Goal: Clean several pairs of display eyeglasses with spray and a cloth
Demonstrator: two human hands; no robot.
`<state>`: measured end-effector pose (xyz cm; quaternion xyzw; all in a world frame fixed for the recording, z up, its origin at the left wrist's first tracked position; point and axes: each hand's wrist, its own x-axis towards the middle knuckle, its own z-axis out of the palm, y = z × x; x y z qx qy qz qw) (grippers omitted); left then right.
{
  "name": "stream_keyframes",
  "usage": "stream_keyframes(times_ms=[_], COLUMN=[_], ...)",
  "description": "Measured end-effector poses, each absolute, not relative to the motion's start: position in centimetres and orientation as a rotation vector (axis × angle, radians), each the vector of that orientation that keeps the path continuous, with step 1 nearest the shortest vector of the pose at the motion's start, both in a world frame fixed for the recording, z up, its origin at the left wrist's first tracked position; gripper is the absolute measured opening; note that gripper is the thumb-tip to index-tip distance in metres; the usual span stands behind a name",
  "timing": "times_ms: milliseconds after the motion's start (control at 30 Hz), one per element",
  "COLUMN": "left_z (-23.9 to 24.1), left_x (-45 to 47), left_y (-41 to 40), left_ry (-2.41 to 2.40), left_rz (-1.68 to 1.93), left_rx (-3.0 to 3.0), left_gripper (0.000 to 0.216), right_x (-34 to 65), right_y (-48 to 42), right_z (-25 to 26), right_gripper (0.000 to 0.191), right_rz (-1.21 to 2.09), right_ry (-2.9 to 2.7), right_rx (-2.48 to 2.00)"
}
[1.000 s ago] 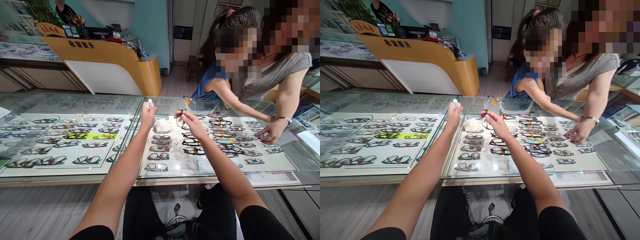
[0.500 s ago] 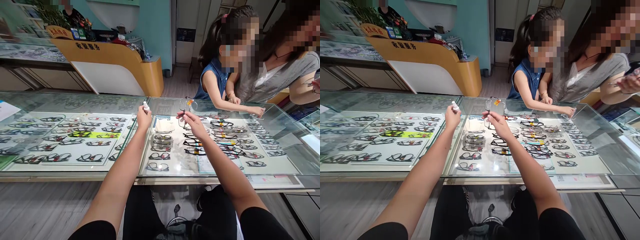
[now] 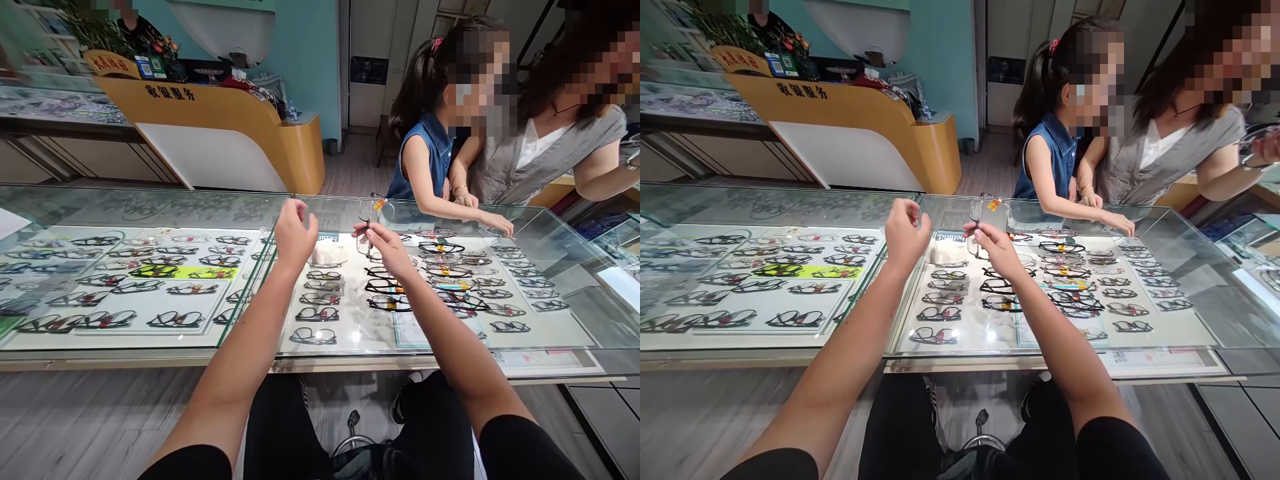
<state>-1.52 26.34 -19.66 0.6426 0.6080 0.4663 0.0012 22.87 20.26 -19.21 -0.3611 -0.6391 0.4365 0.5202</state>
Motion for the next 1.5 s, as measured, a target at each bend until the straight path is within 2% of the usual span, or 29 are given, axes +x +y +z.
stream_keyframes(times_ms=[67, 167, 267, 400, 600, 733, 967, 1167, 1367, 1500], left_z=[-19.9, -21.0, -22.3, -23.2, -22.9, -22.1, -20.3, -19.0, -18.6, -18.4], left_x=[-1.6, -2.3, -3.0, -3.5, -3.5, -3.6, -2.8, -0.9, 0.8, 1.6], left_y=[26.3, 27.1, 28.2, 29.2, 28.9, 28.8, 28.1, 26.7, 24.9, 23.8], left_ry=[2.006, 2.154, 2.134, 2.067, 2.005, 1.988, 1.509, 1.14, 0.927, 0.825], left_rz=[1.021, 0.455, 0.273, 0.331, 0.51, 0.622, 1.154, 1.208, 1.082, 1.065], left_rx=[2.019, 1.876, 1.811, 1.824, 1.834, 1.825, 1.554, 1.254, 1.207, 1.262], left_gripper=[0.019, 0.035, 0.045, 0.046, 0.028, 0.023, 0.023, 0.05, 0.056, 0.061], right_x=[22.9, 22.9, 22.8, 22.8, 22.7, 22.7, 22.7, 22.8, 23.0, 23.1], right_y=[20.2, 20.2, 20.1, 20.0, 20.0, 20.1, 20.2, 20.2, 20.3, 20.5], right_z=[-19.2, -19.1, -19.1, -19.1, -19.2, -19.3, -19.4, -19.1, -19.1, -19.3], right_gripper=[0.055, 0.056, 0.059, 0.059, 0.057, 0.058, 0.056, 0.058, 0.057, 0.061], right_rz=[1.047, 1.035, 1.015, 1.017, 1.026, 1.035, 1.022, 0.984, 0.964, 0.839], right_ry=[-1.534, -1.547, -1.566, -1.569, -1.558, -1.559, -1.553, -1.564, -1.538, -1.562], right_rx=[-0.866, -0.876, -0.887, -0.881, -0.875, -0.867, -0.838, -0.861, -0.853, -0.873])
